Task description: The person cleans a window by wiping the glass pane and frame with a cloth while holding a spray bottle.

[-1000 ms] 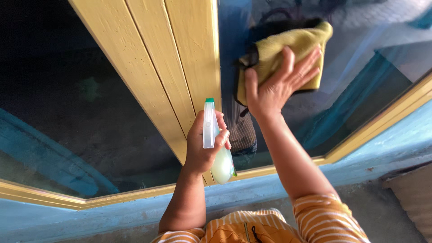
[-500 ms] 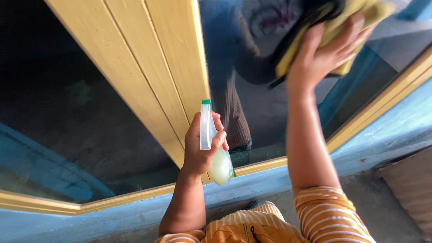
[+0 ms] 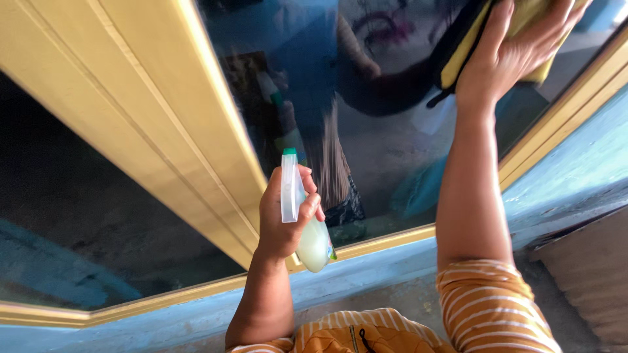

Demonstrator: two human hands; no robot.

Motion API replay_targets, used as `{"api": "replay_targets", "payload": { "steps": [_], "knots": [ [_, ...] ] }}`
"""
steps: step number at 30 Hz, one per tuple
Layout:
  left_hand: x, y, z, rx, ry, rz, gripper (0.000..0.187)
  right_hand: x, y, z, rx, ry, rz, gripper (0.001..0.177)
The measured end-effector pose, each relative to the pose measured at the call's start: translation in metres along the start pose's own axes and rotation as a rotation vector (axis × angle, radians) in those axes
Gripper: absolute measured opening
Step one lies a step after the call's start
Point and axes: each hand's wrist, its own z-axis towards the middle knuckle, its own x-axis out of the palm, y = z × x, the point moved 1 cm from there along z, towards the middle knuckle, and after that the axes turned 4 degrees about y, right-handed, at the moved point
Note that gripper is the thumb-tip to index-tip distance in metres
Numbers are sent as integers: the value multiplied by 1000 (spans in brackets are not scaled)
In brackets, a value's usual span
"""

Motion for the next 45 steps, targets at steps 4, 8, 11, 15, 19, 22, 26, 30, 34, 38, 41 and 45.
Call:
{"api": "replay_targets", "payload": {
  "steps": [4, 8, 11, 15, 19, 22, 26, 30, 34, 38, 41, 45],
  "knots": [
    [33, 15, 18, 31, 18, -3, 34, -11, 3, -42, -9, -40, 1, 71],
    [82, 35, 42, 37, 44, -31, 35, -48, 37, -80, -84, 190, 20, 79],
    [114, 47, 55, -16, 56, -9, 35, -63, 31, -35, -240, 224, 2, 80],
    [148, 60, 65, -35, 62, -26, 36, -71, -3, 39, -243, 206, -45, 79],
    [171, 68, 70, -20, 47, 3, 36, -85, -43, 49, -307, 252, -239, 75],
    [190, 78, 74, -14, 44, -10, 36, -91, -80, 28, -277, 172, -208, 72],
    [216, 89, 79, -40, 34, -15, 37, -96, -116, 13, -193, 136, -231, 70],
    [233, 93, 81, -23, 55, -7, 36, -86, -148, 52, -98, 169, -152, 69],
    [246, 97, 83, -32, 42, 29, 35, -66, -190, 124, -85, 198, -343, 74],
    [258, 104, 90, -4, 34, 40, 34, -62, -198, 144, -13, 206, -476, 78],
    [265, 110, 95, -22, 50, 19, 35, -77, -170, 85, -64, 140, -229, 73],
    [275, 115, 103, -47, 72, -19, 35, -98, -137, 44, -3, 191, -78, 79]
  ]
}}
